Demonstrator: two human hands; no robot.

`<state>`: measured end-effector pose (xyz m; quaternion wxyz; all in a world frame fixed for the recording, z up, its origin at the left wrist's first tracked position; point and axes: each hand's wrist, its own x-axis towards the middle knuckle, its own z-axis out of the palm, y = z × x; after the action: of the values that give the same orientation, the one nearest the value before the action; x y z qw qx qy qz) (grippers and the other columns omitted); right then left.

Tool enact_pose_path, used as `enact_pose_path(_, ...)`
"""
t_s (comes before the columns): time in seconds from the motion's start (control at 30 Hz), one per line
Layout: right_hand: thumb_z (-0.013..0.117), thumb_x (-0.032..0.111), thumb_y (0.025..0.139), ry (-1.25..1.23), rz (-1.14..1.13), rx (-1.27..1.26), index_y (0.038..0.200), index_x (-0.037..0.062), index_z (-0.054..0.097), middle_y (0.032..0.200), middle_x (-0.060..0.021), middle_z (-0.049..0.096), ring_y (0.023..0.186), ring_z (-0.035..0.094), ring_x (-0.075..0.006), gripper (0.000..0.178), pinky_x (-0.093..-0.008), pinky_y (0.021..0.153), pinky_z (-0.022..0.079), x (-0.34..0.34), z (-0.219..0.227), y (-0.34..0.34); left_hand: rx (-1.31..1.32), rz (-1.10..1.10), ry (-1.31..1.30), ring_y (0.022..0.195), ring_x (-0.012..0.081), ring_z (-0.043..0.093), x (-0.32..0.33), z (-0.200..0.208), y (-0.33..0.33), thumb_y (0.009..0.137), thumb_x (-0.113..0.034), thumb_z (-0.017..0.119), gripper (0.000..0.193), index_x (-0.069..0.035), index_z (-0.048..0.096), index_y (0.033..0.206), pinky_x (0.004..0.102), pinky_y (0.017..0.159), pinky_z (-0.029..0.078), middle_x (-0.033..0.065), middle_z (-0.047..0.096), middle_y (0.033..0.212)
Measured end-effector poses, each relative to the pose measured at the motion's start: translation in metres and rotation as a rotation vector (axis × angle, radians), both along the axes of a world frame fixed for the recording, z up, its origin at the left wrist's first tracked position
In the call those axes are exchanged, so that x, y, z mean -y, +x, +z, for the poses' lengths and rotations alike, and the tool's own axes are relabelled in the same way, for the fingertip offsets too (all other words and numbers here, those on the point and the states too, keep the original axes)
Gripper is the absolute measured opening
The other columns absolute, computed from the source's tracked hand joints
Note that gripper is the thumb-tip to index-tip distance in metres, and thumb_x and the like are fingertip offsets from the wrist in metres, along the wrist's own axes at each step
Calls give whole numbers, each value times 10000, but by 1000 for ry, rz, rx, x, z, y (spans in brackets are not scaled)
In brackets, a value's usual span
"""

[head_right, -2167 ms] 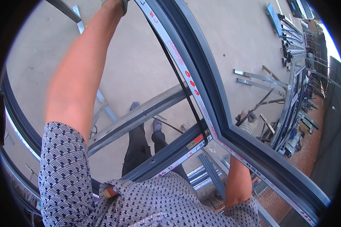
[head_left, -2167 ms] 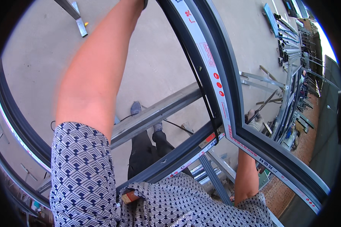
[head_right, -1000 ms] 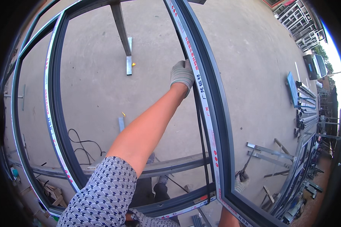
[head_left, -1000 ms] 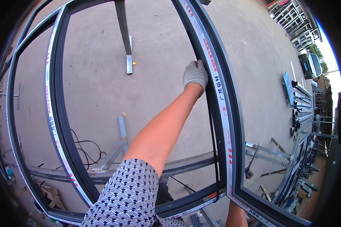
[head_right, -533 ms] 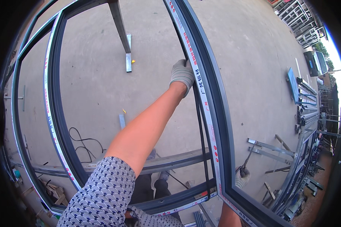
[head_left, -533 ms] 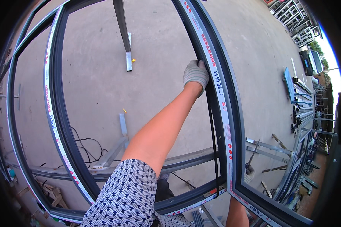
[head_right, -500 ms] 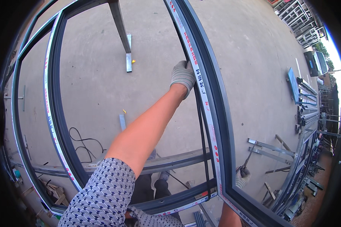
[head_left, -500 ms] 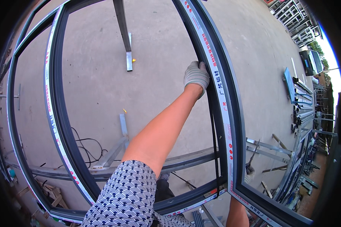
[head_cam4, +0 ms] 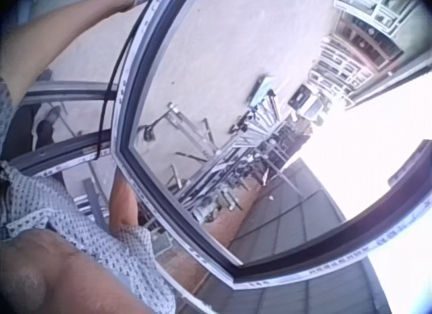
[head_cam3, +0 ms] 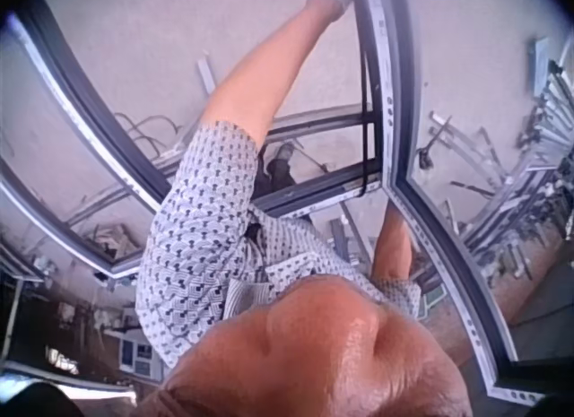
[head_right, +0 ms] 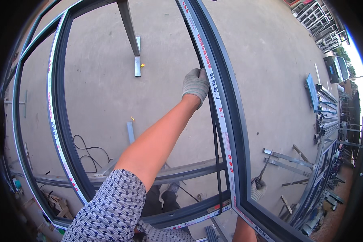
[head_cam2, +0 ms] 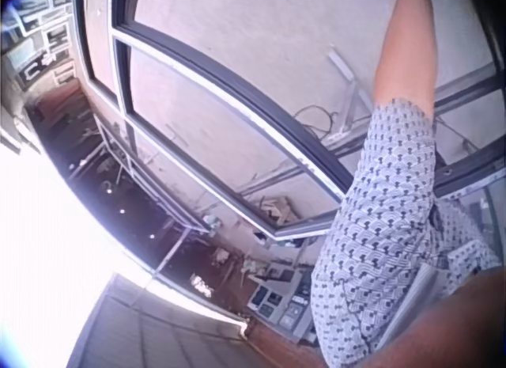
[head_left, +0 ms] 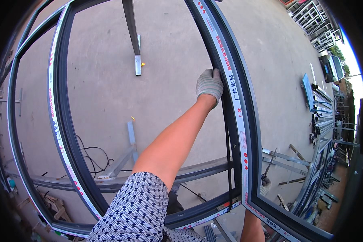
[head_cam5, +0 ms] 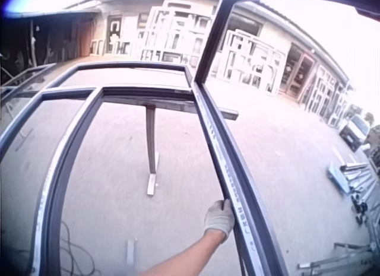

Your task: The person installs a black rubber seal into the groove of a large metal window frame. They use shears to cut the seal to length and press it into place along the frame's edges.

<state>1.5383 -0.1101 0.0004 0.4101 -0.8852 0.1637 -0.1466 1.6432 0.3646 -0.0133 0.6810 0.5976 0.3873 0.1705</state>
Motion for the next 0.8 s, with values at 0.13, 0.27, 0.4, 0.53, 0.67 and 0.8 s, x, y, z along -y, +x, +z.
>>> enact_pose_path(0.13,755,72,872,26,-11,37,1097,15,556,901,-60,643,761,617,-121,305,-255,673,534,-4,3,-2,-100,9,-58,1030,416,650,-10,16,4,1007,-401,440,474,-5,699,1042,472,910,496,250,694,1052)
enact_pose_path(0.27,793,71,844,1,-77,11,1059,19,579,872,-52,651,753,613,-120,308,-270,668,530,-12,8,2,-12,23,-71,1025,418,652,-11,0,10,1008,-392,439,475,3,698,1050,472,908,497,257,694,1041)
enact_pose_path(0.4,795,65,840,81,-36,38,1053,18,578,863,-59,651,749,610,-121,307,-270,666,529,3,-1,1,77,10,15,1018,417,651,0,-11,7,1011,-367,437,458,10,691,1060,469,905,497,263,692,1031)
enact_pose_path(0.53,797,60,837,28,-20,57,1055,14,575,864,-63,654,741,614,-124,314,-268,659,532,7,-3,2,-72,-4,3,1019,419,649,-3,8,3,1023,-413,398,507,-4,696,1044,478,899,499,252,694,1038)
enact_pose_path(0.67,793,57,838,-14,-28,38,1056,11,575,869,-63,656,745,618,-129,312,-274,661,539,7,-2,4,-60,25,-14,1031,414,651,-8,0,11,1024,-452,381,547,-8,700,1061,482,914,496,254,692,1055)
enact_pose_path(0.8,788,58,842,125,-25,20,1063,12,571,886,-71,653,758,619,-136,313,-283,676,542,-5,5,-3,27,158,41,1049,397,660,-36,-5,28,1007,-436,423,517,-5,703,1069,470,931,496,250,694,1082)
